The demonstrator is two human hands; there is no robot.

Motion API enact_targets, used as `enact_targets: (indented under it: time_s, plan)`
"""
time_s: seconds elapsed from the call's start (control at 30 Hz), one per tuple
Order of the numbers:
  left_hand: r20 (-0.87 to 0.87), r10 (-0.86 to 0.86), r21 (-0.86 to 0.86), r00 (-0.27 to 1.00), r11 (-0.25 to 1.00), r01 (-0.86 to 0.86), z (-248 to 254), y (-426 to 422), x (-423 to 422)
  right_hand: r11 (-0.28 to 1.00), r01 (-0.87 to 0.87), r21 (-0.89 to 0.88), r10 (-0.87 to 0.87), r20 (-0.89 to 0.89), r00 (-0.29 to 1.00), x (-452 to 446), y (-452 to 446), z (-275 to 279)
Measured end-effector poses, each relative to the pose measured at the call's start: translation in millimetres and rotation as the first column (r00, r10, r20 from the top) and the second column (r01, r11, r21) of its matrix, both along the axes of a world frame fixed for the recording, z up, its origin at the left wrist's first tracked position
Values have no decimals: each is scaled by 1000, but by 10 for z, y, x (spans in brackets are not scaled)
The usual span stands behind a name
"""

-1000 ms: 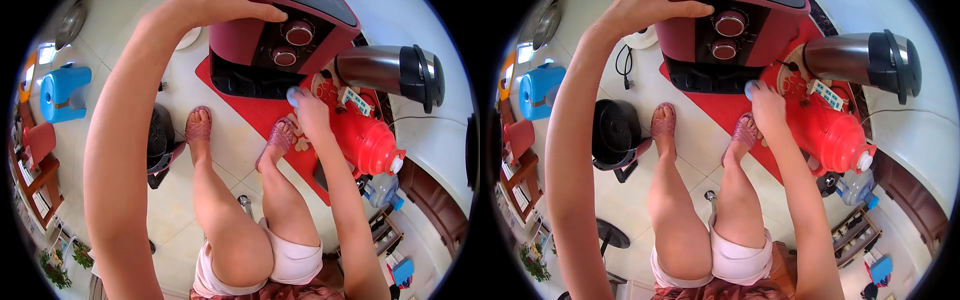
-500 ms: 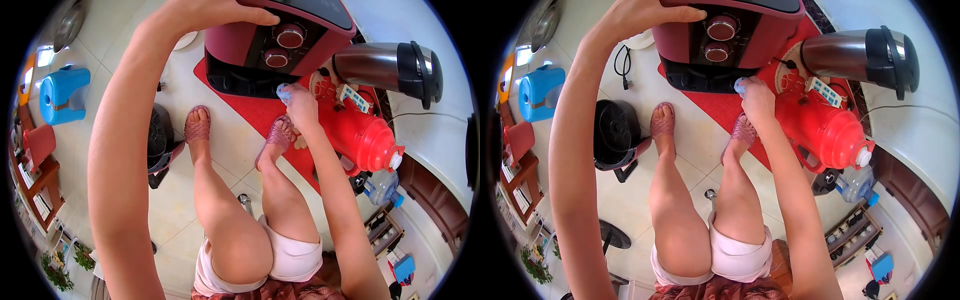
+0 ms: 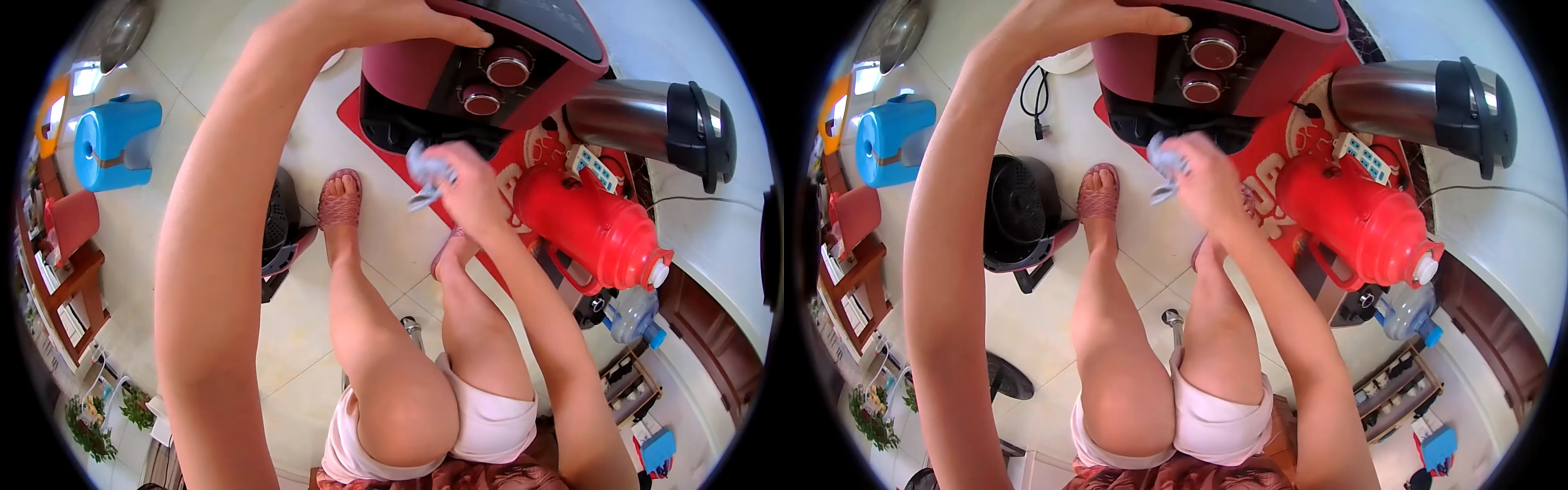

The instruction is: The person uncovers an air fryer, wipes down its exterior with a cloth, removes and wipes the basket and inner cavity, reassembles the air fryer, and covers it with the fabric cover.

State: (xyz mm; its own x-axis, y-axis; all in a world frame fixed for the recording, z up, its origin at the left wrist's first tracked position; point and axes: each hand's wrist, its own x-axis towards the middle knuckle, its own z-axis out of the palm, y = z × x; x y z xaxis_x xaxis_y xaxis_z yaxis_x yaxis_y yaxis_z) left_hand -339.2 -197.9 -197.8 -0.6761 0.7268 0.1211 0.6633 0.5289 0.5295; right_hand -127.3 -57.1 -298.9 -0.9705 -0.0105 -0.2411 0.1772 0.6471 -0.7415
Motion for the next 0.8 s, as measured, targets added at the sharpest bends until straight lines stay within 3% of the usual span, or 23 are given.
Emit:
enact_targets:
  time_s: [0.03, 0.07, 0.1, 0.17, 0.23, 0.27, 0.3, 0.37, 0.43, 0.5, 0.57, 0.67, 0.8]
  plan:
    - [-3, -11, 39, 1000, 999, 11, -30, 15, -22, 987, 124, 100, -106, -169, 980, -39, 39, -63]
    - [-4, -24, 77, 1000, 997, 24, -67, 19, -27, 935, 167, 314, -89, -247, 965, -85, 97, -159]
    - [7, -10, 51, 1000, 999, 10, -63, 22, -20, 890, 220, 399, -154, -190, 970, -147, 113, -271]
    - [18, 14, 5, 1000, 1000, -14, 9, 39, -37, 890, 239, 388, -171, -202, 964, -137, 47, -464]
    - [1, 33, -36, 999, 999, -33, 18, 40, -49, 996, -41, 75, 54, -171, 984, -117, -73, -359]
    - [-2, 40, -43, 999, 998, -40, 21, 42, -50, 943, -302, -139, 276, -179, 944, -80, -107, -390]
    - [-6, 41, -45, 999, 998, -41, 20, 55, -66, 942, -307, -133, 292, -123, 949, 29, -191, -187]
    - [-5, 12, 10, 1000, 1000, -12, 2, 81, -137, 974, -140, 178, 180, -230, 956, 116, -66, -30]
    - [40, 13, 31, 999, 999, -14, 9, 86, -164, 862, 77, 502, 62, -255, 965, 64, 247, -103]
    - [123, 23, 14, 992, 1000, -25, 106, 109, -168, 718, 105, 688, 34, -185, 982, -48, 519, -263]
    - [100, -17, 37, 995, 999, 13, 84, 119, -186, 650, 81, 756, 48, -147, 988, -132, 537, -451]
    - [51, -25, 35, 998, 999, 24, 66, 106, -182, 781, 148, 606, -98, -115, 989, -361, 326, -367]
    - [-3, -6, 31, 1000, 1000, 6, 11, 105, -183, 872, 97, 479, -6, -187, 982, -547, 7, -517]
